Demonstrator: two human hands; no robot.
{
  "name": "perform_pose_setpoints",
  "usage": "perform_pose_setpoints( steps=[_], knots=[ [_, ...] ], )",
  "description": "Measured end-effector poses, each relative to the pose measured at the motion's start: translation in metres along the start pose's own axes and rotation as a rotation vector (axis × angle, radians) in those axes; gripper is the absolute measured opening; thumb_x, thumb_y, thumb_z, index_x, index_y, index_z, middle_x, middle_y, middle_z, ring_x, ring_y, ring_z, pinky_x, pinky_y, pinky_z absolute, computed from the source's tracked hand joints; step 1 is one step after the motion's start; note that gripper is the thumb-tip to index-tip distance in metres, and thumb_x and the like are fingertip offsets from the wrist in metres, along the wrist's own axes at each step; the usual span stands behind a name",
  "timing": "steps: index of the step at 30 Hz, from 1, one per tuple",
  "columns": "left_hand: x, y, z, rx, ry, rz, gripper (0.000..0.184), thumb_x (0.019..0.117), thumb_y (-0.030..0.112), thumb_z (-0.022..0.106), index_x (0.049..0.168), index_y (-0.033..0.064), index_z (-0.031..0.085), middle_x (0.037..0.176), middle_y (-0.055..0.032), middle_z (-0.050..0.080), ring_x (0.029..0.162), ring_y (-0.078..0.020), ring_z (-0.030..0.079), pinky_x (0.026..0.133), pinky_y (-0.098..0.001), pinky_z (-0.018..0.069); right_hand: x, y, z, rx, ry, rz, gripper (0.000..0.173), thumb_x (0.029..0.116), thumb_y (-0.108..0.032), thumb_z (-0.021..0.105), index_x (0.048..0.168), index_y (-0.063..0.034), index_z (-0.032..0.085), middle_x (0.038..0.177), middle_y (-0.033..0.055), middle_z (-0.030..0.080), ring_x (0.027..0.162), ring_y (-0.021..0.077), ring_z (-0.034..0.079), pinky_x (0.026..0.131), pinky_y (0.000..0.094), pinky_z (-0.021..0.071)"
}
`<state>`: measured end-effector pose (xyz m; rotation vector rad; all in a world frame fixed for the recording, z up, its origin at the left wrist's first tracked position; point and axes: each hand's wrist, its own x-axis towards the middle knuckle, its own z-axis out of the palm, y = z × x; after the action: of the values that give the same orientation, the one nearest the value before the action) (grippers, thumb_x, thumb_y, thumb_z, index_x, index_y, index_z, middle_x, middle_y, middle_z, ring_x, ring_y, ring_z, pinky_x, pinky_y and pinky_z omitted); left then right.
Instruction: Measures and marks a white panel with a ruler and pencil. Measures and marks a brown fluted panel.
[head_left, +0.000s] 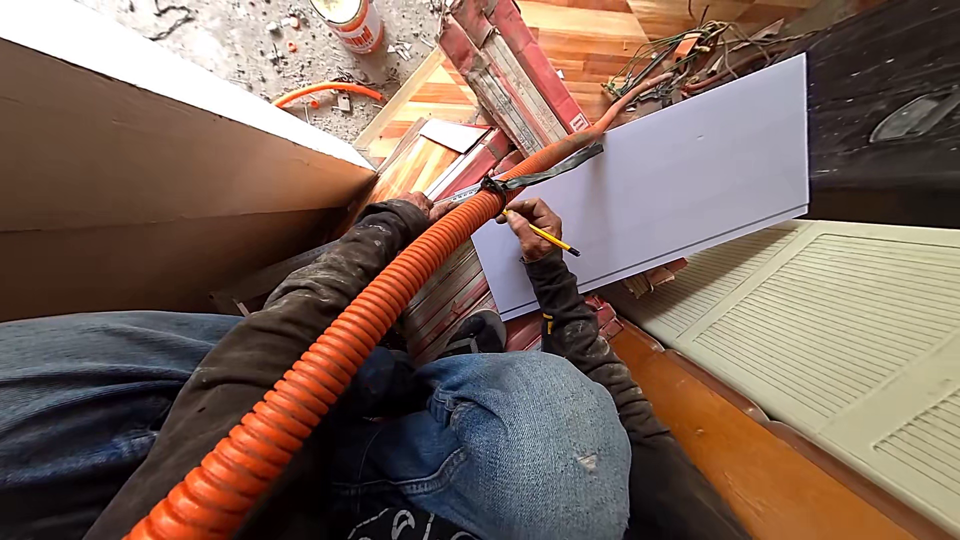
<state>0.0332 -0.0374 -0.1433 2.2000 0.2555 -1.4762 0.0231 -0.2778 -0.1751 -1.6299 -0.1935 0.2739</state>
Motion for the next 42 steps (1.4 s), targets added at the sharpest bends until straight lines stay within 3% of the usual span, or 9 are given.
perform_pose_setpoints(
  steps=[4,6,8,9,17,20,31,38,42],
  knots=[
    [0.001,0.003,-0.002,-0.012,-0.013,-0.015,0.061,0.1127,0.041,0.032,0.129,-0.0105,0.059,0.139,-0.0345,0.055,0.136,-0.0479,0.050,0.112,-0.0625,0.0362,0.014,-0.004,0.018,-0.201,-0.091,0.048,0.018,0.0817,-0.001,0.069,0.097,0.0072,0.069,0.092,0.0123,0.074,0.083,0.0112,0.071,0.080,0.0278,0.0597],
    [-0.002,0.002,0.000,-0.023,0.011,-0.013,0.064,0.1117,0.045,0.032,0.125,-0.0097,0.062,0.135,-0.0344,0.058,0.133,-0.0476,0.053,0.108,-0.0636,0.0390,0.032,-0.046,0.027,-0.425,-0.289,0.373,0.018,0.0926,-0.003,0.069,0.108,0.0051,0.069,0.103,0.0105,0.073,0.095,0.0093,0.068,0.093,0.0277,0.0534],
    [-0.004,0.000,0.002,-0.031,0.031,-0.012,0.070,0.1099,0.052,0.031,0.122,-0.0086,0.064,0.130,-0.0338,0.061,0.128,-0.0474,0.057,0.105,-0.0655,0.0420,0.026,-0.004,0.032,-0.402,-0.137,0.004,0.017,0.0844,-0.009,0.071,0.094,0.0049,0.073,0.085,0.0126,0.074,0.076,0.0120,0.071,0.075,0.0294,0.0577],
    [-0.004,0.000,0.003,-0.038,0.036,-0.017,0.072,0.1090,0.055,0.031,0.121,-0.0085,0.064,0.129,-0.0339,0.061,0.128,-0.0474,0.057,0.104,-0.0661,0.0423,0.026,0.007,0.033,-0.384,-0.117,-0.052,0.018,0.0846,-0.011,0.071,0.093,0.0047,0.073,0.083,0.0135,0.074,0.075,0.0145,0.071,0.074,0.0320,0.0578],
    [0.000,0.000,0.002,-0.014,0.017,-0.033,0.074,0.1090,0.055,0.031,0.123,-0.0097,0.062,0.131,-0.0345,0.060,0.129,-0.0475,0.056,0.105,-0.0650,0.0421,0.028,0.019,0.030,-0.375,-0.159,-0.040,0.021,0.0858,-0.014,0.071,0.094,0.0051,0.073,0.085,0.0159,0.074,0.082,0.0212,0.071,0.081,0.0388,0.0554],
    [0.000,0.000,0.002,-0.012,0.012,-0.029,0.072,0.1093,0.054,0.031,0.124,-0.0096,0.062,0.132,-0.0345,0.060,0.130,-0.0476,0.056,0.106,-0.0650,0.0415,0.028,0.009,0.030,-0.411,-0.180,-0.020,0.017,0.0868,-0.012,0.070,0.093,0.0035,0.074,0.083,0.0138,0.073,0.077,0.0186,0.069,0.078,0.0358,0.0557],
    [0.000,0.000,0.003,-0.037,0.024,-0.034,0.074,0.1083,0.056,0.032,0.122,-0.0094,0.062,0.127,-0.0343,0.062,0.126,-0.0474,0.058,0.103,-0.0652,0.0431,0.031,0.025,0.031,-0.387,-0.188,-0.067,0.021,0.0864,-0.015,0.070,0.094,0.0038,0.074,0.086,0.0152,0.074,0.084,0.0221,0.071,0.083,0.0414,0.0545],
    [0.003,0.005,-0.001,0.026,-0.022,-0.024,0.059,0.1130,0.040,0.031,0.128,-0.0099,0.060,0.137,-0.0343,0.057,0.134,-0.0476,0.051,0.109,-0.0628,0.0378,0.032,0.007,0.032,-0.414,-0.213,-0.059,0.018,0.0870,-0.010,0.068,0.096,0.0043,0.074,0.086,0.0157,0.074,0.080,0.0213,0.070,0.080,0.0388,0.0552],
    [0.003,0.005,0.000,0.009,-0.013,-0.032,0.058,0.1128,0.039,0.033,0.127,-0.0093,0.061,0.137,-0.0336,0.057,0.134,-0.0472,0.052,0.109,-0.0627,0.0379,0.032,0.006,0.032,-0.412,-0.226,-0.037,0.019,0.0869,-0.010,0.068,0.098,0.0044,0.074,0.087,0.0159,0.075,0.082,0.0224,0.070,0.082,0.0416,0.0539]
  ],
)
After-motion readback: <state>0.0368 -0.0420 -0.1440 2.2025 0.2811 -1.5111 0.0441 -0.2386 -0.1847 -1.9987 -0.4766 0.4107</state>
